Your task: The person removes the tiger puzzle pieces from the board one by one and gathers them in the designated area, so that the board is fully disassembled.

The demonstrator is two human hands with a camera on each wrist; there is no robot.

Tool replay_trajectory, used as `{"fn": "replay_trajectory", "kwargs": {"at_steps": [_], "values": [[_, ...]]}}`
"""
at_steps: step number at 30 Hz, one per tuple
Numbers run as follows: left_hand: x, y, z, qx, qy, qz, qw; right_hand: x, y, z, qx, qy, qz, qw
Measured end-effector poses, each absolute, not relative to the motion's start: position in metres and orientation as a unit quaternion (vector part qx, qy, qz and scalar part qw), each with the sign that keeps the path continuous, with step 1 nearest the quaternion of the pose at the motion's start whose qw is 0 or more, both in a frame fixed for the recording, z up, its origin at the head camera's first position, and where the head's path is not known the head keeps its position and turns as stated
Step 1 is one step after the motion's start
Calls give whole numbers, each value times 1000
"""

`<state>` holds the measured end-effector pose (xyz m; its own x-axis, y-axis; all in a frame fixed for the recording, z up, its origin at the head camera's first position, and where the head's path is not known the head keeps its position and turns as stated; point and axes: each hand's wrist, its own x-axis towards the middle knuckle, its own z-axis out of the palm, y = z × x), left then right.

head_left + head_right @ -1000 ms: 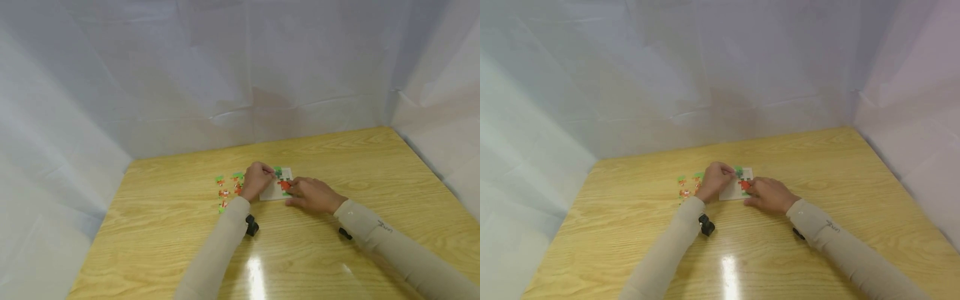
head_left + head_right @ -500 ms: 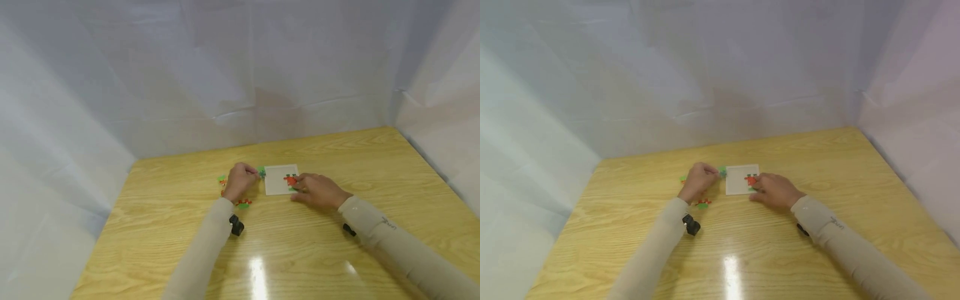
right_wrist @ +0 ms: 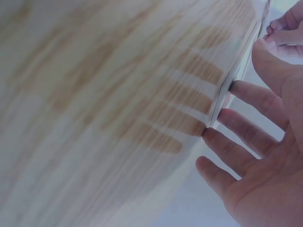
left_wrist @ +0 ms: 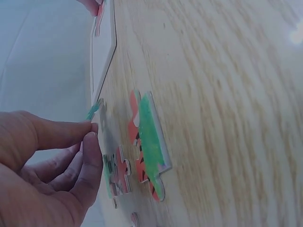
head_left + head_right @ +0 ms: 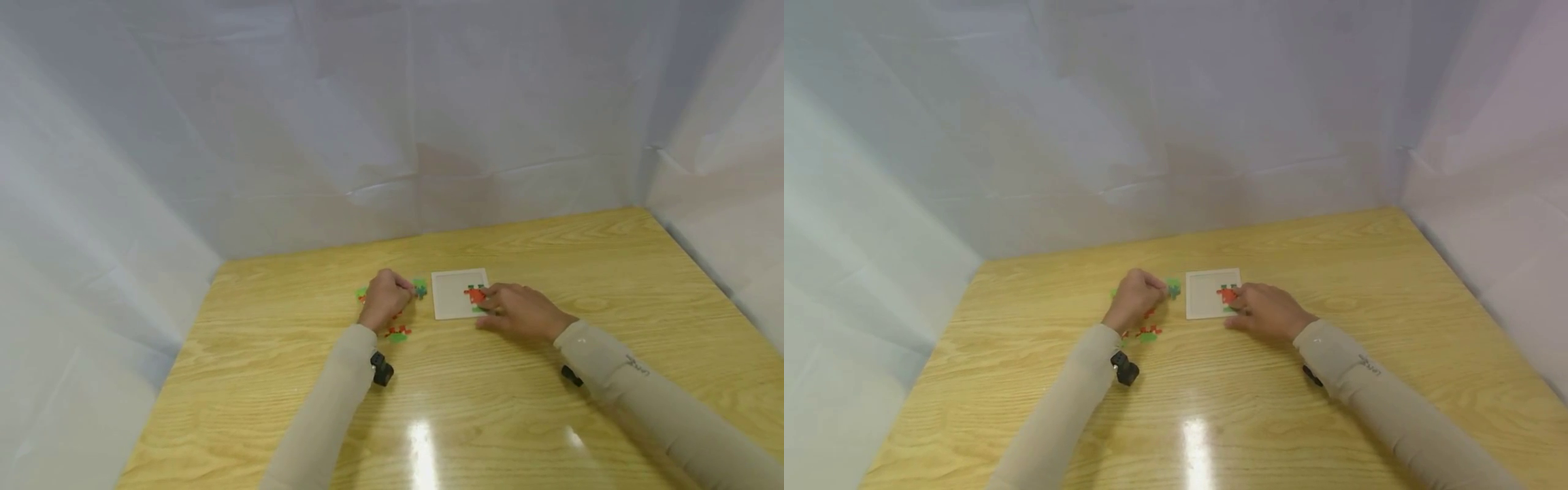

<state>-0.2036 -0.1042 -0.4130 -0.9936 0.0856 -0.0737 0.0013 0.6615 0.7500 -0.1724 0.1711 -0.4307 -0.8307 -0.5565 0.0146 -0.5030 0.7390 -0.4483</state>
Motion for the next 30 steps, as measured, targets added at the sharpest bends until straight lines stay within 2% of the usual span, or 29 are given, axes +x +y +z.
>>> {"fn": "replay_trajectory", "kwargs": {"at_steps": [19,30], "values": [[-206,-100,-414,4,930,368,22,-170,172,-430,-288,927,-233,56],[-208,-78,-412,66,933,354,18,-167,173,-430,-280,927,-239,66]]}}
